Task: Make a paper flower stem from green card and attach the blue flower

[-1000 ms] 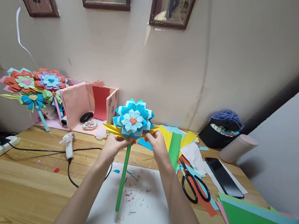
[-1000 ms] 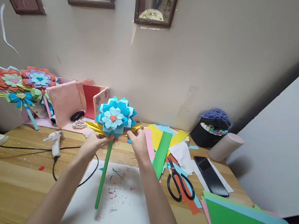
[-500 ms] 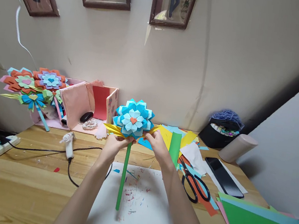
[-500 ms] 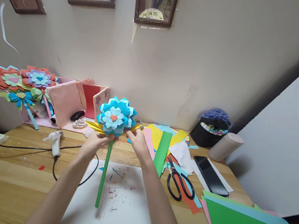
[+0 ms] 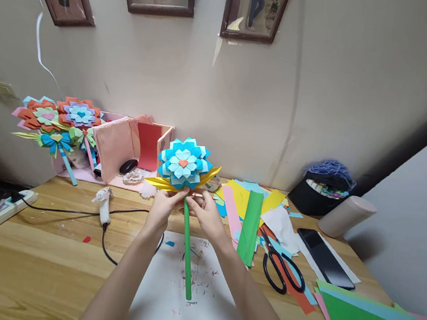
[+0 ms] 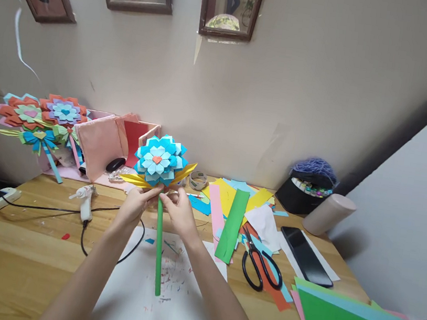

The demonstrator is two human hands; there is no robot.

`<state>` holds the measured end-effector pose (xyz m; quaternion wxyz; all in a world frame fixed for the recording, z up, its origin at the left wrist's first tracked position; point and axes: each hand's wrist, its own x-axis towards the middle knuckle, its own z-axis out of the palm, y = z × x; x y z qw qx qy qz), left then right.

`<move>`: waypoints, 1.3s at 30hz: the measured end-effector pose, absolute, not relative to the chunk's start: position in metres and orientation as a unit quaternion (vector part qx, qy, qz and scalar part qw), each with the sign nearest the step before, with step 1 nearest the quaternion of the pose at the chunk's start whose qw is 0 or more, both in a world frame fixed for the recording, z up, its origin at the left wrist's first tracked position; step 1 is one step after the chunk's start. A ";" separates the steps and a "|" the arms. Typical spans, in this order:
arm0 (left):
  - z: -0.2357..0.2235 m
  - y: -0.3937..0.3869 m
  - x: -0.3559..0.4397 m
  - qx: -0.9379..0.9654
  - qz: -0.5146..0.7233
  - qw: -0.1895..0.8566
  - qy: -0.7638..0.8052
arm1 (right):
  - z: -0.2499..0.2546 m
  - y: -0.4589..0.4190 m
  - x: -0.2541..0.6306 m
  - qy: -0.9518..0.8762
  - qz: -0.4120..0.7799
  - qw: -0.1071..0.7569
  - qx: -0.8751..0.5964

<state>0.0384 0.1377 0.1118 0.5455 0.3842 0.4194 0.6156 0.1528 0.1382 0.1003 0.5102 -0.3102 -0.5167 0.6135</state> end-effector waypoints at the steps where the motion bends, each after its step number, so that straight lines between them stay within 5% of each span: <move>1: 0.111 0.138 0.039 0.381 0.613 0.547 0.424 | 0.098 0.139 0.150 -0.510 0.613 0.519 -0.307; 20: 0.116 0.140 0.038 0.458 0.550 0.609 0.342 | 0.099 0.142 0.151 -0.446 0.588 0.600 -0.308; 39: 0.118 0.145 0.016 0.365 0.686 0.443 0.447 | 0.098 0.128 0.136 -0.482 0.567 0.610 -0.273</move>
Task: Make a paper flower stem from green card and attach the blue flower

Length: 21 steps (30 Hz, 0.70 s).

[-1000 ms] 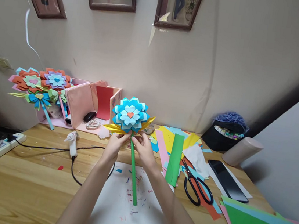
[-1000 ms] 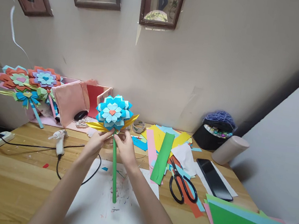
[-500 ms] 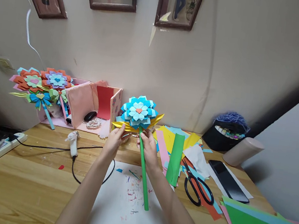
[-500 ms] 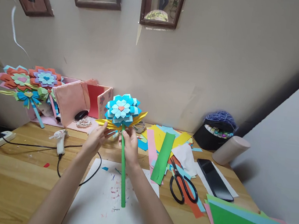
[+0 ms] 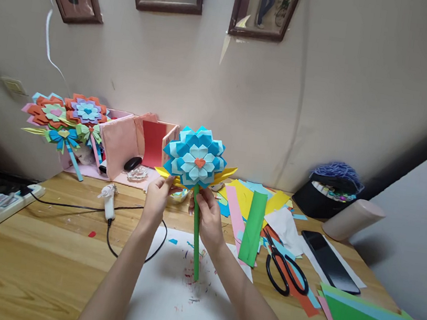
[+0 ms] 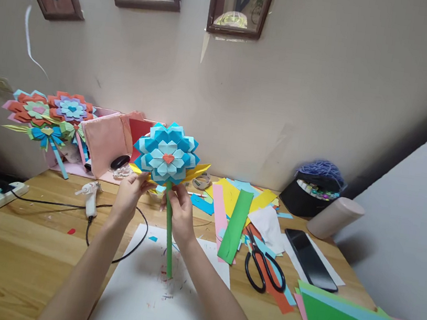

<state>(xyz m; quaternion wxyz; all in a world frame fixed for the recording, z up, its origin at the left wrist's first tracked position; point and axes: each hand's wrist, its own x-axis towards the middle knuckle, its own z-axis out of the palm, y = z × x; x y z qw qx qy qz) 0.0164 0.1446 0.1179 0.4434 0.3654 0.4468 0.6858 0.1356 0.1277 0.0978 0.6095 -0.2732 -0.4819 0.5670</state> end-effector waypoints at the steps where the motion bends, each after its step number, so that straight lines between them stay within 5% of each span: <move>1: 0.119 0.144 0.016 0.373 0.684 0.442 0.445 | 0.098 0.127 0.135 -0.481 0.568 0.609 -0.275; 21: 0.123 0.139 0.024 0.419 0.638 0.482 0.430 | 0.097 0.136 0.146 -0.428 0.574 0.632 -0.296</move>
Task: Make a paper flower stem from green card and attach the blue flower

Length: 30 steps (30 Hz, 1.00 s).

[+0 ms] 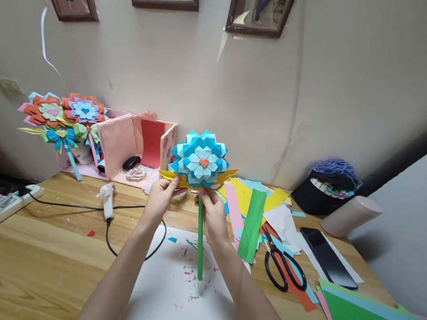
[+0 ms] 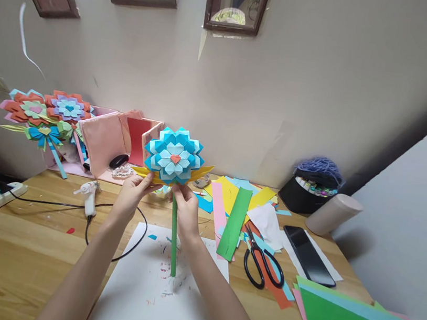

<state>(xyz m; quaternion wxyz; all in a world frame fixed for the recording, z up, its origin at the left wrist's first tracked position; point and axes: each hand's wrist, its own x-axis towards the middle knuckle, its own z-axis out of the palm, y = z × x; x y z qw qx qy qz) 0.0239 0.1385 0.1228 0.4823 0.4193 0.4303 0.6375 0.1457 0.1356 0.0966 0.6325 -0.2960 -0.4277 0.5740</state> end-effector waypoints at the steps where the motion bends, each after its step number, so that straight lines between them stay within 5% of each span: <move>1: 0.122 0.139 0.024 0.422 0.635 0.484 0.431 | 0.096 0.137 0.147 -0.423 0.580 0.633 -0.291; 30: 0.128 0.138 0.002 0.501 0.561 0.493 0.437 | 0.082 0.139 0.141 -0.424 0.585 0.623 -0.300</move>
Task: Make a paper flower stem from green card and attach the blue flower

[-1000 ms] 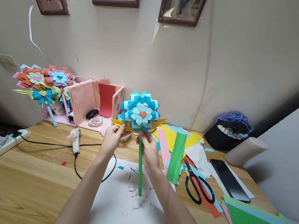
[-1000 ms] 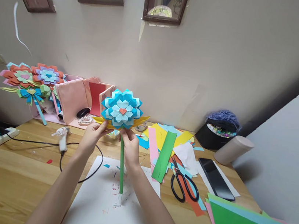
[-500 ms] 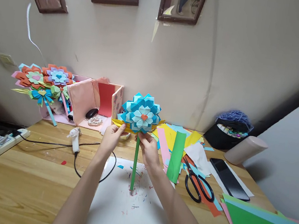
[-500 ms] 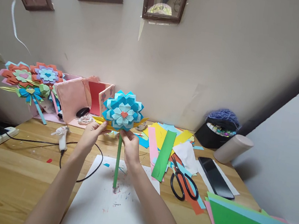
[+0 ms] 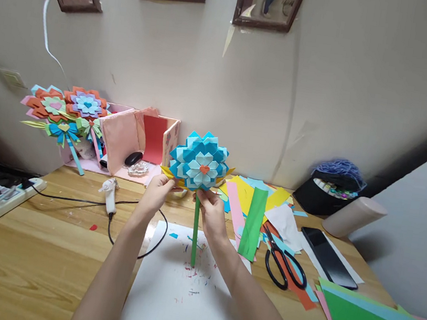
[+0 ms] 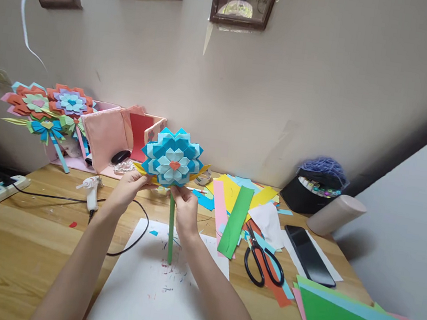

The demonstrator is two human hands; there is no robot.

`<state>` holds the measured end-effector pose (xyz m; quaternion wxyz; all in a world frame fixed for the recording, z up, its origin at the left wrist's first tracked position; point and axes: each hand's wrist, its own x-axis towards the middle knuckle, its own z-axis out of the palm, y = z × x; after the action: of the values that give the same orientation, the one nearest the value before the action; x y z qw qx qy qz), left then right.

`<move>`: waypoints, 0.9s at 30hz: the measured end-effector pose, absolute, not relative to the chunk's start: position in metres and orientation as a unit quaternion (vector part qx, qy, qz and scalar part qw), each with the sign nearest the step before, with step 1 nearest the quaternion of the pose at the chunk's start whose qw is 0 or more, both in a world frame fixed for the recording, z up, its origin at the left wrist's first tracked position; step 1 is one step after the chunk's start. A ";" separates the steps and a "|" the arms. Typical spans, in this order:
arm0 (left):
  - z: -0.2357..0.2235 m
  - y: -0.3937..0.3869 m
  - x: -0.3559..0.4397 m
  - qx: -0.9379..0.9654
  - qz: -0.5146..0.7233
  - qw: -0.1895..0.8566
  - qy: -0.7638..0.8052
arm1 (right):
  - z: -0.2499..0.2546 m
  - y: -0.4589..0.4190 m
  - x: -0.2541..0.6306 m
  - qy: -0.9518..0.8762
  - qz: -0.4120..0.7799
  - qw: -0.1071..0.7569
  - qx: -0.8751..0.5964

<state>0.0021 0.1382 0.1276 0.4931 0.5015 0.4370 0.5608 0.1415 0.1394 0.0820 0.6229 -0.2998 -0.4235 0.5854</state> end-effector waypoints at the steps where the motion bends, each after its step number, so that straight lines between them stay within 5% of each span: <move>1: 0.128 0.138 0.003 0.505 0.559 0.492 0.436 | 0.081 0.140 0.141 -0.421 0.586 0.624 -0.301; 15: 0.126 0.136 0.010 0.494 0.539 0.530 0.430 | 0.083 0.143 0.144 -0.383 0.627 0.617 -0.283; 27: 0.124 0.135 0.007 0.588 0.474 0.465 0.462 | 0.092 0.143 0.150 -0.351 0.654 0.609 -0.278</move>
<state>0.0066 0.1351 0.1243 0.4646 0.5882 0.4617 0.4744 0.1504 0.1427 0.0924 0.6092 -0.2779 -0.3511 0.6545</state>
